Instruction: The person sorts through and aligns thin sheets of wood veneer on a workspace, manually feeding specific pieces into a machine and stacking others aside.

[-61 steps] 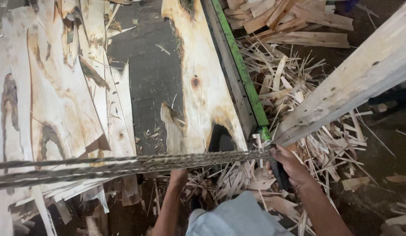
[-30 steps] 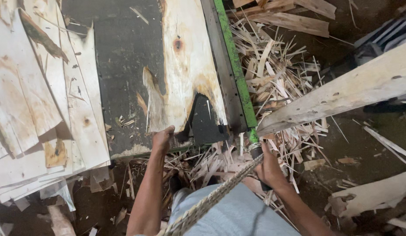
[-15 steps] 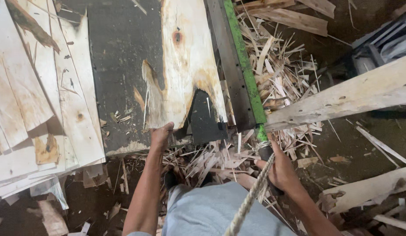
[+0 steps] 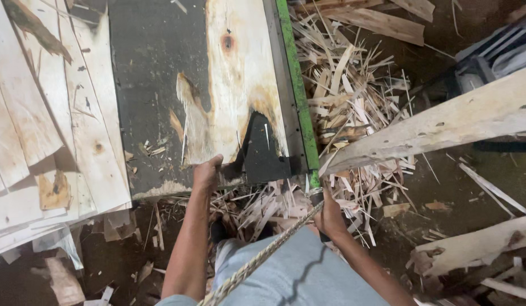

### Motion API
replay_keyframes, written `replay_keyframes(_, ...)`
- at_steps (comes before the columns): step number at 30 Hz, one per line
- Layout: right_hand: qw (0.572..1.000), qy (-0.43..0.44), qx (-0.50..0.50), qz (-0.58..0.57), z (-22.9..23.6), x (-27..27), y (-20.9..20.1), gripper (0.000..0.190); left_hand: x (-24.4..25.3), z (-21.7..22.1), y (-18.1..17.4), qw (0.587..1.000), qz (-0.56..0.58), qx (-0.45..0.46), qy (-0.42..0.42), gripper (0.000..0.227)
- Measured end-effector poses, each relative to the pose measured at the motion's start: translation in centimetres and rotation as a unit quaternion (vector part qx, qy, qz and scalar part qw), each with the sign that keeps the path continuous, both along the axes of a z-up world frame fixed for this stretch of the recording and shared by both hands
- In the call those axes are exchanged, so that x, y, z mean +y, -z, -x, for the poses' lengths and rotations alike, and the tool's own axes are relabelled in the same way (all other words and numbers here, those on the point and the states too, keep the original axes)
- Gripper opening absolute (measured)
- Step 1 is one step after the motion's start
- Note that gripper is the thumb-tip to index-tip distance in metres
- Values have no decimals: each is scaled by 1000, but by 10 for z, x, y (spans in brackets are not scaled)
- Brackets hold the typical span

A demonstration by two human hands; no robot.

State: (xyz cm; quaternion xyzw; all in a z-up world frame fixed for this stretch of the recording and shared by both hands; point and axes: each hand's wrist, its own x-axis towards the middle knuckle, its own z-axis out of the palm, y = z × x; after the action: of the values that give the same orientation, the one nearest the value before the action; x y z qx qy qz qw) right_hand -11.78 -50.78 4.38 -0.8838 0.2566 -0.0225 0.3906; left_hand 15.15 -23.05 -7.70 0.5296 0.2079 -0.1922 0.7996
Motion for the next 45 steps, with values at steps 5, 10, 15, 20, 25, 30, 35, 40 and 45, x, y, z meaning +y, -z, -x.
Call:
replay_keyframes(5, 998, 24, 58, -3, -8, 8, -44, 55, 29, -9, -7, 999, -45, 17, 15, 48)
replay_keyframes(10, 1000, 20, 21, -7, -3, 8, -38, 51, 65, 25, 5, 998, -1, 57, -7, 57)
replay_keyframes(15, 999, 32, 42, -4, -1, 3, -33, 63, 99, 70, -7, 996, 11, 84, -32, 58)
replay_keyframes(20, 996, 33, 84, -25, -2, 4, -61, 49, 154, 113, -31, 997, 14, 64, -34, 64)
replay_keyframes(25, 983, 80, 123, -113, -14, 5, -109, 54, 149, 142, -38, 977, -69, 169, -110, 49)
replay_keyframes(30, 967, 92, 84, -224, 16, -20, -98, 56, 101, 179, -39, 961, -55, 228, 146, 81)
replay_keyframes(35, 531, 84, -139, -831, 33, -11, -32, 96, 36, 153, -33, 970, -20, 131, 202, 59)
replay_keyframes(40, 835, 44, 75, -544, -26, 47, 58, 70, 12, 137, -36, 976, -22, 26, 214, 31)
replay_keyframes(45, 799, 48, -18, -600, -69, 93, 99, 40, 13, 130, -70, 969, -112, 9, 219, 16)
